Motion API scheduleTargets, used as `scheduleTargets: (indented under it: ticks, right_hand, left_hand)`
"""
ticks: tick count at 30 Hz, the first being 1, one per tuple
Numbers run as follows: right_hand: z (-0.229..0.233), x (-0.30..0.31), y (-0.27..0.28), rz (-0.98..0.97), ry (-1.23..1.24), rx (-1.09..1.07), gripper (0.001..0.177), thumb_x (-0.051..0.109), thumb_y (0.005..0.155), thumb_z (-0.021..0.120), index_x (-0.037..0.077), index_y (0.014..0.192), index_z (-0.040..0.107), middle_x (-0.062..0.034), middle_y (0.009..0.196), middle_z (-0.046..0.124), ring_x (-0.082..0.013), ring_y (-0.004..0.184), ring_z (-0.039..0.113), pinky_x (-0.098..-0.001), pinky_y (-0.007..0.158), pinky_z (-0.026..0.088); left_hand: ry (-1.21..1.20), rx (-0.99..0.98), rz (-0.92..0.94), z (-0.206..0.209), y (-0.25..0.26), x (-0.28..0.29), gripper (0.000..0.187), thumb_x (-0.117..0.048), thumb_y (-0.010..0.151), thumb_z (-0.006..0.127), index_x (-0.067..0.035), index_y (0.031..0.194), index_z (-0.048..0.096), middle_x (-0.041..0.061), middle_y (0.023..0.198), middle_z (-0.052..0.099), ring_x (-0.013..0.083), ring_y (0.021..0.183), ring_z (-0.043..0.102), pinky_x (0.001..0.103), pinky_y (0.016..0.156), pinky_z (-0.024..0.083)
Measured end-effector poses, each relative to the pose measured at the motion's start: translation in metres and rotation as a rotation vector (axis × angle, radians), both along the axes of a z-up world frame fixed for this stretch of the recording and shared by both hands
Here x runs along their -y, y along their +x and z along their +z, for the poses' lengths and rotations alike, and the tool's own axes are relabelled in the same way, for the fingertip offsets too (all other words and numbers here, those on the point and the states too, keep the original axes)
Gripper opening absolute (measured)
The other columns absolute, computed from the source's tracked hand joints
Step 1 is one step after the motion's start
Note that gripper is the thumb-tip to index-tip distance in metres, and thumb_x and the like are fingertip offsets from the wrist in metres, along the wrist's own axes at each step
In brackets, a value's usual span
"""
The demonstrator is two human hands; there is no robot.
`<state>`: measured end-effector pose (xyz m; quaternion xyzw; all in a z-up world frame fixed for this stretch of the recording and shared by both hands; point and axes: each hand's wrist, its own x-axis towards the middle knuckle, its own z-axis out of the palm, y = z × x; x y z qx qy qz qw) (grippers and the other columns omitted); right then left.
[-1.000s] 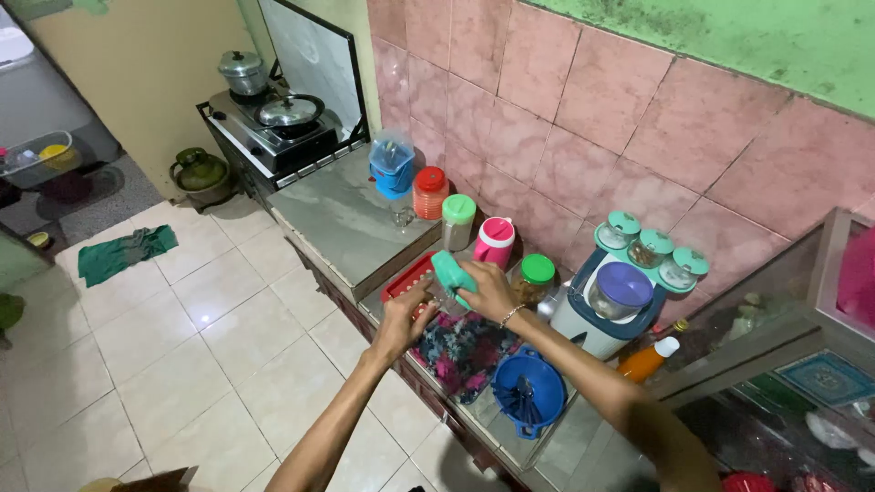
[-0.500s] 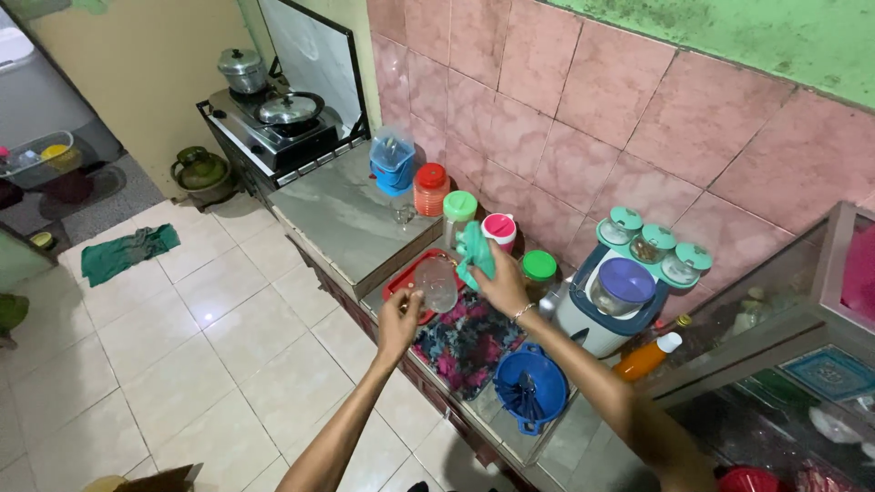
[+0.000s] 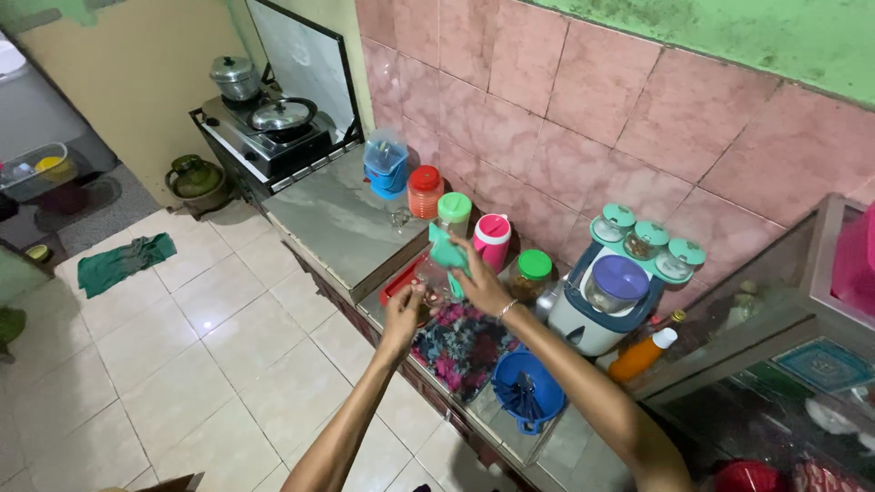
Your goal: Setting a dining table by placing glasses onto plates
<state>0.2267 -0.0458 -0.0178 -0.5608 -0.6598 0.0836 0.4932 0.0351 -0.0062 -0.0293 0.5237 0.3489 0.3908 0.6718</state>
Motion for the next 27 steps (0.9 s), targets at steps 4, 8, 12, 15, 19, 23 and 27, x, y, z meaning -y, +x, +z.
scheduleTargets:
  ticks: [4, 8, 12, 15, 19, 23, 27]
  right_hand:
    - [0.012, 0.015, -0.009, -0.077, 0.051, 0.004, 0.044, 0.011, 0.098, 0.062, 0.002, 0.141, 0.053, -0.0189, 0.149, 0.052, -0.0405, 0.140, 0.047, -0.0556, 0.117, 0.035]
    - [0.034, 0.040, -0.040, -0.009, 0.065, 0.227, 0.049, 0.048, 0.104, 0.045, 0.021, 0.142, 0.060, -0.0134, 0.162, 0.037, -0.0396, 0.149, 0.031, -0.0575, 0.120, 0.023]
    - [0.042, 0.036, -0.044, -0.070, 0.139, 0.400, 0.037, 0.029, 0.102, 0.057, 0.022, 0.138, 0.063, -0.0187, 0.161, 0.036, -0.0437, 0.146, 0.035, -0.0572, 0.118, 0.028]
    - [0.036, 0.022, -0.032, -0.063, 0.160, 0.223, 0.043, 0.018, 0.099, 0.064, 0.021, 0.142, 0.062, -0.0179, 0.156, 0.044, -0.0406, 0.141, 0.044, -0.0518, 0.116, 0.037]
    - [0.025, 0.016, -0.011, -0.054, 0.116, 0.164, 0.045, 0.013, 0.097, 0.063, 0.020, 0.142, 0.061, -0.0200, 0.150, 0.050, -0.0397, 0.138, 0.048, -0.0503, 0.114, 0.042]
    - [0.001, 0.010, 0.024, -0.372, 0.152, 0.576, 0.046, 0.002, 0.092, 0.059, 0.005, 0.138, 0.059, -0.0220, 0.136, 0.061, -0.0345, 0.126, 0.060, -0.0428, 0.108, 0.049]
    - [0.015, 0.014, 0.013, -0.470, 0.168, 0.538, 0.056, -0.001, 0.088, 0.062, 0.005, 0.143, 0.054, -0.0205, 0.135, 0.062, -0.0339, 0.125, 0.061, -0.0423, 0.107, 0.049]
  left_hand:
    - [-0.191, 0.093, -0.004, 0.030, -0.003, 0.010, 0.022, -0.027, 0.103, 0.057, -0.010, 0.093, 0.067, 0.000, 0.086, 0.065, 0.0157, 0.079, 0.073, 0.033, 0.076, 0.064]
    - [-0.178, 0.083, 0.004, 0.018, 0.000, 0.008, 0.023, -0.028, 0.101, 0.061, -0.007, 0.094, 0.069, 0.004, 0.078, 0.066, 0.0213, 0.074, 0.075, 0.035, 0.069, 0.065]
    - [-0.070, -0.005, -0.003, -0.002, 0.009, 0.012, 0.023, -0.023, 0.100, 0.063, -0.003, 0.103, 0.072, 0.009, 0.086, 0.066, 0.0225, 0.076, 0.072, 0.035, 0.071, 0.065]
    - [-0.083, 0.033, 0.005, 0.019, 0.008, 0.018, 0.020, -0.020, 0.099, 0.063, -0.002, 0.100, 0.074, 0.010, 0.083, 0.065, 0.0216, 0.075, 0.066, 0.038, 0.070, 0.062]
    - [-0.112, 0.076, 0.043, 0.020, 0.006, 0.008, 0.019, -0.021, 0.098, 0.064, -0.005, 0.091, 0.073, 0.010, 0.075, 0.068, 0.0195, 0.068, 0.072, 0.035, 0.067, 0.064]
    - [-0.045, 0.013, 0.109, 0.013, -0.005, 0.002, 0.022, -0.023, 0.098, 0.068, -0.004, 0.089, 0.074, 0.013, 0.078, 0.069, 0.0209, 0.074, 0.071, 0.037, 0.069, 0.063]
    - [0.220, -0.125, 0.123, -0.004, -0.006, -0.008, 0.020, -0.024, 0.098, 0.070, -0.006, 0.090, 0.077, 0.014, 0.081, 0.072, 0.0176, 0.086, 0.065, 0.040, 0.076, 0.060]
